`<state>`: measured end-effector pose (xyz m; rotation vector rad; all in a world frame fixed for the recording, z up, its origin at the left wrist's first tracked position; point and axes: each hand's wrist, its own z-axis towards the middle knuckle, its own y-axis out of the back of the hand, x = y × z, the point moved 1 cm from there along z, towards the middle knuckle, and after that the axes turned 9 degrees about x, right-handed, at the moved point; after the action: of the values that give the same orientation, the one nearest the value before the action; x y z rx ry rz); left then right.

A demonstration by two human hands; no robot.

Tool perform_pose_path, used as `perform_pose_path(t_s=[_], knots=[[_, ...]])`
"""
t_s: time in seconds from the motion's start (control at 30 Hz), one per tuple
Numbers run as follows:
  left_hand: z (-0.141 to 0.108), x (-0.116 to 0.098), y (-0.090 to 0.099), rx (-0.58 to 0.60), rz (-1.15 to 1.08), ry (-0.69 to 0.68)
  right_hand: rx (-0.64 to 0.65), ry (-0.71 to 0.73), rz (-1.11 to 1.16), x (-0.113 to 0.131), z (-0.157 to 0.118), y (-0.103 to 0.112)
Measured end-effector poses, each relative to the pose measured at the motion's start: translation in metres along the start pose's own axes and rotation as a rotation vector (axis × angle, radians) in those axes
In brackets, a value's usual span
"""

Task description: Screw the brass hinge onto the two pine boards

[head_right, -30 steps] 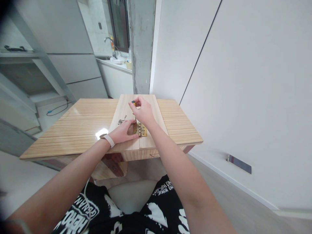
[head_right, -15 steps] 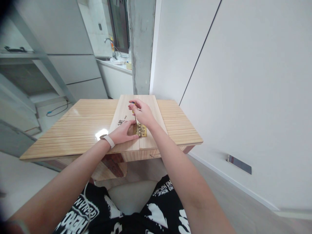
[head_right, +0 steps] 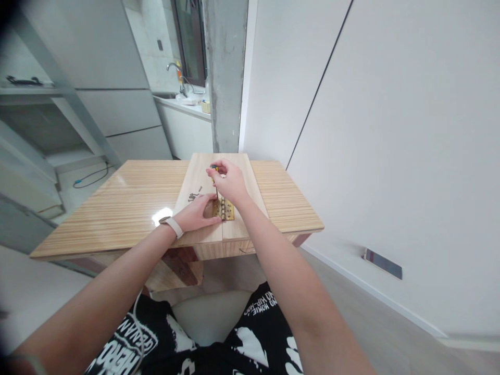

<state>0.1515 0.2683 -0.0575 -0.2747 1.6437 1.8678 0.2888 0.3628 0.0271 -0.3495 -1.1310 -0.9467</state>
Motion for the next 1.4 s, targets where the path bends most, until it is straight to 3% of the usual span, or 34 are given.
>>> perform_pose_path(t_s=[0.2,0.6,1.4], knots=[[-0.0002,0.0011,-0.0003,-0.004,-0.012,-0.014,-0.072,0.012,-0.057,-0.0038,0.0015,-0.0011],[-0.0008,0.0005,0.0007,0.008,0.011,-0.013,0.107,0.049,0.065,-0.0017,-0.005,0.0017],[0.0008,-0.0015,0.0004,-0.003,-0.004,-0.011,-0.027,0.056,-0.03,-0.0022,-0.0063,-0.005]])
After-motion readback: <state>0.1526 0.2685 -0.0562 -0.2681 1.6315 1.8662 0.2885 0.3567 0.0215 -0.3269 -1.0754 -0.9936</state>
